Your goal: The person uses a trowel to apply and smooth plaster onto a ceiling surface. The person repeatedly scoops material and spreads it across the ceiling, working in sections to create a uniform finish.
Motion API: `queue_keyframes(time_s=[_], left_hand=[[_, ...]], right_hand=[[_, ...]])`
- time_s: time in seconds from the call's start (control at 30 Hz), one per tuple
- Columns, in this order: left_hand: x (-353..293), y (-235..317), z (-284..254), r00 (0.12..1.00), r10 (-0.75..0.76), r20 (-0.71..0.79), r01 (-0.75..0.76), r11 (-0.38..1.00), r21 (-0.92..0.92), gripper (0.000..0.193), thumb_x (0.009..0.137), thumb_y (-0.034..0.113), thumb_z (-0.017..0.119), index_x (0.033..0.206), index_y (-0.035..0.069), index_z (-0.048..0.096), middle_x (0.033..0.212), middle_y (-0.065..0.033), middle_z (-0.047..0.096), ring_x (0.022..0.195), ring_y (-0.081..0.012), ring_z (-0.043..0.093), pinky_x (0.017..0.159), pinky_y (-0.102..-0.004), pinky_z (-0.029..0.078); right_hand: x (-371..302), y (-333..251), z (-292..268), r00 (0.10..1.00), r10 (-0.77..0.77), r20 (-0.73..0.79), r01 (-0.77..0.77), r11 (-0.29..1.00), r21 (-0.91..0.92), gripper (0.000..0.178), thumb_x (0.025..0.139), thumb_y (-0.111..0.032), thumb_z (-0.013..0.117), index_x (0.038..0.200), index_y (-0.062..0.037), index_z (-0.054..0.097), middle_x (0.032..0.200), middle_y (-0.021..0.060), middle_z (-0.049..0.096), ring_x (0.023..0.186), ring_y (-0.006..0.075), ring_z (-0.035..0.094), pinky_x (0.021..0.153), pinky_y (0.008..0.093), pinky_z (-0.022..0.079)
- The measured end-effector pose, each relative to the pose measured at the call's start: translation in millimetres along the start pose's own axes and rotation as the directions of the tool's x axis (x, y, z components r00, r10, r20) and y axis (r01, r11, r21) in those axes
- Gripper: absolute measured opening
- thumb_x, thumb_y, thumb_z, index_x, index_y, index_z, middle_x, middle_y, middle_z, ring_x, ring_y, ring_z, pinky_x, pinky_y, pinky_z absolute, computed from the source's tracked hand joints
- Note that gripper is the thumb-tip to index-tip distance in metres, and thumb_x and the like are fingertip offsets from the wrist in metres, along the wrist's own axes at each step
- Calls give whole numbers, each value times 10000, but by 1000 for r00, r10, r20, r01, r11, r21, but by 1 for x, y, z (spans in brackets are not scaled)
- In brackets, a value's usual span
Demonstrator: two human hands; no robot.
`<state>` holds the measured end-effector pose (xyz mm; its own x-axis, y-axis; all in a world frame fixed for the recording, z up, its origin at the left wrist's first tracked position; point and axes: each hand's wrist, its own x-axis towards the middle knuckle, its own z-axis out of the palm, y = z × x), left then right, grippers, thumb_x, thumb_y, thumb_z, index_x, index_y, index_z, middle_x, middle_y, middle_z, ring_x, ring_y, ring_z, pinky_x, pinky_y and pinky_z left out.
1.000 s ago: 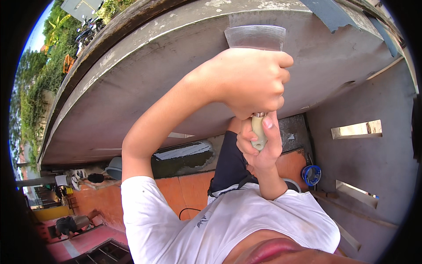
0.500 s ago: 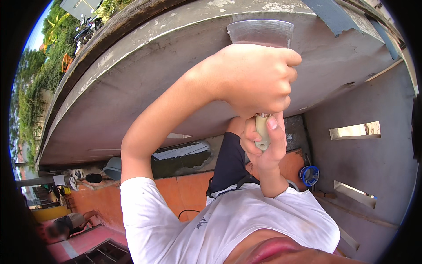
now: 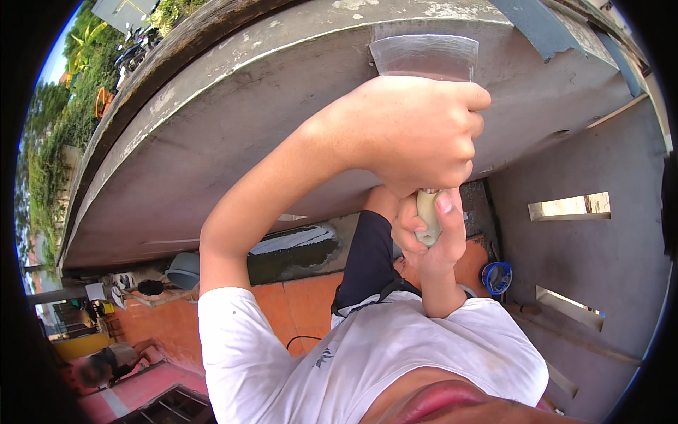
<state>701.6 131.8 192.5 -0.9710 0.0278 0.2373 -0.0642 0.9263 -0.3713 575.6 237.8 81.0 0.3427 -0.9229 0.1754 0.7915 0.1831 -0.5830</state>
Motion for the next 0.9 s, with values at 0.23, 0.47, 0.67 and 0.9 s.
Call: queue_keyframes(time_s=[0.23, 0.47, 0.67, 0.9], left_hand=[[-1, -1, 2, 999, 32, 37, -32, 999, 14, 204, 525, 315, 628, 527, 125, 554, 525, 36, 510, 618, -167, 483, 719, -299, 414], [8, -10, -9, 995, 34, 90, -40, 997, 65, 182, 541, 325, 669, 510, 163, 592, 537, 43, 556, 633, -146, 551, 734, -282, 418], [0, -1, 3, 998, 38, -48, -38, 999, -12, 224, 481, 311, 615, 517, 128, 490, 525, 28, 468, 615, -175, 476, 682, -302, 417], [-2, -1, 9, 994, 74, -79, -74, 997, 5, 218, 480, 318, 605, 521, 132, 500, 526, 30, 464, 611, -174, 459, 681, -308, 419]], right_hand=[[-2, 3, -4, 999, 9, -41, -10, 1000, -23, 418, 987, -280, 435, 1340, -91, 314, 663, 87, 447, 417, 60, 266, 359, 186, 213], [12, -5, 3, 999, -38, -17, 37, 997, -62, 402, 1002, -343, 424, 1288, -64, 384, 626, 45, 398, 357, 58, 222, 326, 214, 190], [-1, 2, 3, 1000, 3, -30, -4, 1000, -7, 395, 992, -279, 422, 1326, -98, 315, 659, 87, 466, 412, 59, 286, 365, 187, 219], [-2, 6, 1, 999, -28, -39, 26, 999, -44, 386, 990, -262, 416, 1322, -92, 314, 646, 76, 456, 423, 55, 292, 366, 187, 225]])
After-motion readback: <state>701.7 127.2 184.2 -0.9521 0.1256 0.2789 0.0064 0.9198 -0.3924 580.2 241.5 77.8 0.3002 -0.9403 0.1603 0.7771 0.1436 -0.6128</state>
